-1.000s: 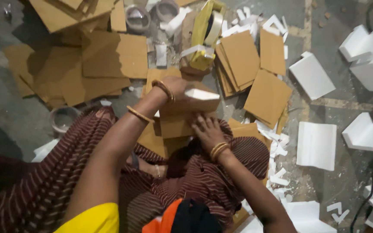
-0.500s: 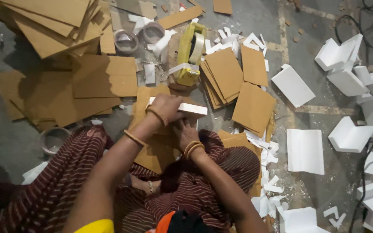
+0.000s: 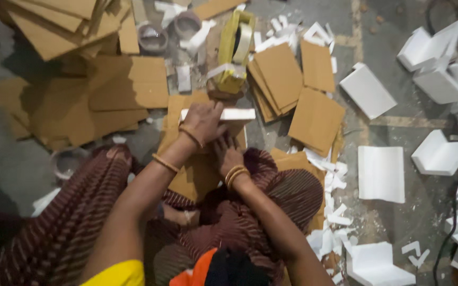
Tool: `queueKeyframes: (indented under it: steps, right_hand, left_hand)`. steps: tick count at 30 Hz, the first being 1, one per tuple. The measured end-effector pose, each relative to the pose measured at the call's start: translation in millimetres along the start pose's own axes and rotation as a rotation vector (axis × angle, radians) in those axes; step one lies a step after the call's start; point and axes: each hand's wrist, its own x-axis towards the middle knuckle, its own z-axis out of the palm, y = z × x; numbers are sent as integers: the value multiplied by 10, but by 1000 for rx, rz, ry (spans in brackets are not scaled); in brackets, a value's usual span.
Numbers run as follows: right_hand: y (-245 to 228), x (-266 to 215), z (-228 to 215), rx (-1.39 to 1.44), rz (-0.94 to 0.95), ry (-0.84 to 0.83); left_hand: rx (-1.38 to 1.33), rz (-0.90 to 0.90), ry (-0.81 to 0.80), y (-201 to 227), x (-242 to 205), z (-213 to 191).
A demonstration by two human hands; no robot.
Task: The person sits on the floor and assembles small white boxes by inserting white foam inserts into brown cardboard sleeves. They repeatedly pick up a foam piece, slide it into a cardboard sleeve, and place the assembled unit aside.
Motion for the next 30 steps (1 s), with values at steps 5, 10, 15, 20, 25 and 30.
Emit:
queueKeyframes:
  steps: [5,10,15,20,25,30]
  right_hand:
    - [-38,-24,105,-1,23,50]
    - [-95,-1,-187,-2,62,-3]
    - [-127,30,-605,263,68,38]
    - [62,22,-909,508,234,26]
    - [453,-77,-1206,830,457,393]
    - [1254,-43,-1275,645,796,191]
  left_hand:
    - [77,-14,3,-75,8,249]
    - [95,43,112,-140,-85,320]
    - [157,78,110,-148,-57,271]
    - [237,77,63,-146,-77,275]
    - [243,89,116,-181,-86,327]
    - [162,82,123,-119,-92,196]
